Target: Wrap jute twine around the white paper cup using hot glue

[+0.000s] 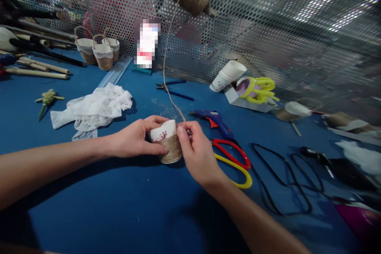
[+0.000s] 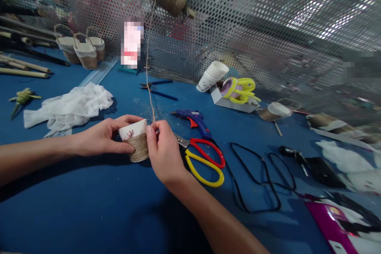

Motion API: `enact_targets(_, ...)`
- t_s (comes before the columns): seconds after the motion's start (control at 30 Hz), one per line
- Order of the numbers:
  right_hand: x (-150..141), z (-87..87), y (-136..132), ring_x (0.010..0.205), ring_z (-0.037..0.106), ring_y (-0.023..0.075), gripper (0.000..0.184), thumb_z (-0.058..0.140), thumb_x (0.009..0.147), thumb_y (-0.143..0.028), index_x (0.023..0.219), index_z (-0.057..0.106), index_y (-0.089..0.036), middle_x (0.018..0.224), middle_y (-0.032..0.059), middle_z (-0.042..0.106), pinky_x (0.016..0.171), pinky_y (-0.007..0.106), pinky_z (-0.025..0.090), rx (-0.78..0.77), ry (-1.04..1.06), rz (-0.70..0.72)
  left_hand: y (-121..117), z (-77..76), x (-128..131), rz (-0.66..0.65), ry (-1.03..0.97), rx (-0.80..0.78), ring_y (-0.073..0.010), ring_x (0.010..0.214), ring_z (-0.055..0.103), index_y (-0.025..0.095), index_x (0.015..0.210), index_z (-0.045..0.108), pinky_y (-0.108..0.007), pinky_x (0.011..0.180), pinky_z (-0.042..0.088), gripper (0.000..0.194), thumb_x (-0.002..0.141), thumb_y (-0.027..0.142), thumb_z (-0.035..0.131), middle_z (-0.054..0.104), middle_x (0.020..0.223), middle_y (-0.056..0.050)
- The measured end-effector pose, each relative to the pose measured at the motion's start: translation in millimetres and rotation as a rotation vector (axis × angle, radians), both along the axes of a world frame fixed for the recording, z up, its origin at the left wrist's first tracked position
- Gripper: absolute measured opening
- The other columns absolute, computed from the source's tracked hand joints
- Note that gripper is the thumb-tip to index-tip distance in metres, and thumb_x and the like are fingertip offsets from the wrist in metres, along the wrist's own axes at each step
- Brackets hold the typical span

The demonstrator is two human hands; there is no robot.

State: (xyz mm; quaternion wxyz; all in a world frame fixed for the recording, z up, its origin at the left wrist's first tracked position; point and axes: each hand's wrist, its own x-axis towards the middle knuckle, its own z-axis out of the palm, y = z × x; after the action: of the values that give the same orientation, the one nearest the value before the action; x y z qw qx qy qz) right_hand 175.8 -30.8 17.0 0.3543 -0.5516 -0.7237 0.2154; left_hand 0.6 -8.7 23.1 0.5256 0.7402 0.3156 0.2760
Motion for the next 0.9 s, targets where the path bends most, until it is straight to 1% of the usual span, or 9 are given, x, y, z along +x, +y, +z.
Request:
enact_targets(0.13,-1.3,0.7,-0.5,0.06,0.051,0.0148,0.014,0.035,0.087,-0.03,0.079,0.041,-0.021,0.069,0.0021,0.053,0.052,0.028,0.039,0.006,-0.019,0.01,0.0,-2.0,-0.4,-0.009,0.002,0.036,-0.0215,0.117,0.043,0.014,0.085,0.063,-0.033,0.097,0.036,0.016,0.07,0.018,0.064,0.045,0.123,-0.008)
enact_targets(0.3,-1.7,-0.7,-1.2,0.062,0.052,0.0154,0.013,0.035,0.087,-0.031,0.08,0.04,-0.021,0.072,0.0039,0.055,0.052,0.028,0.038,0.066,-0.056,-0.001,-1.0,-3.2,-0.2,-0.003,0.017,0.079,-0.0219,0.118,0.042,0.014,0.084,0.063,-0.035,0.099,0.034,0.016,0.07,0.022,0.065,0.047,0.122,-0.009)
enact_targets(0.4,-1.4,-1.5,-1.5,0.063,0.052,0.0156,0.014,0.034,0.087,-0.031,0.08,0.04,-0.021,0.072,0.0044,0.055,0.053,0.028,0.038,0.062,-0.064,0.001,-0.9,-2.6,-0.8,-0.012,0.037,0.098,-0.0212,0.119,0.041,0.014,0.083,0.062,-0.035,0.1,0.033,0.015,0.07,0.021,0.065,0.045,0.124,-0.009)
enact_targets(0.57,-0.6,-0.5,-1.6,0.058,0.051,0.0143,0.016,0.033,0.088,-0.032,0.079,0.039,-0.02,0.068,0.003,0.053,0.051,0.027,0.038,0.02,-0.058,0.03,1.0,-4.5,-2.5,-0.052,0.029,0.143,-0.0219,0.125,0.034,0.013,0.09,0.062,-0.035,0.104,0.029,0.02,0.07,0.019,0.065,0.04,0.128,-0.011)
enact_targets(0.7,-1.0,0.2,-1.4,0.055,0.05,0.0134,0.017,0.033,0.088,-0.033,0.078,0.039,-0.02,0.068,0.0021,0.053,0.048,0.026,0.038,0.021,-0.056,0.05,1.3,-4.9,-3.0,-0.058,0.023,0.145,-0.0218,0.126,0.033,0.014,0.093,0.061,-0.036,0.104,0.029,0.023,0.071,0.02,0.065,0.039,0.129,-0.011)
enact_targets(0.8,-2.3,-0.6,-1.9,0.057,0.053,0.0141,0.015,0.033,0.088,-0.031,0.081,0.04,-0.02,0.069,0.0027,0.055,0.049,0.026,0.039,0.068,-0.099,0.057,-0.7,-0.5,-2.3,-0.076,0.052,0.14,-0.0227,0.129,0.026,0.014,0.097,0.06,-0.033,0.103,0.029,0.031,0.068,0.022,0.067,0.04,0.128,-0.01)
enact_targets(0.87,-3.1,-1.5,-2.6,0.06,0.056,0.0154,0.013,0.034,0.088,-0.029,0.082,0.041,-0.019,0.071,0.0042,0.057,0.051,0.027,0.041,0.151,-0.175,0.061,-2.6,3.3,-1.0,-0.078,0.071,0.138,-0.0227,0.13,0.024,0.014,0.097,0.059,-0.032,0.103,0.03,0.032,0.068,0.025,0.068,0.044,0.124,-0.01)
enact_targets(0.9,-3.3,-1.9,-3.1,0.062,0.057,0.0163,0.012,0.035,0.088,-0.027,0.082,0.041,-0.019,0.073,0.0055,0.059,0.053,0.027,0.042,0.209,-0.22,0.065,-3.5,5.0,-0.1,-0.071,0.073,0.133,-0.0223,0.129,0.024,0.014,0.096,0.06,-0.031,0.102,0.031,0.03,0.069,0.025,0.066,0.048,0.121,-0.01)
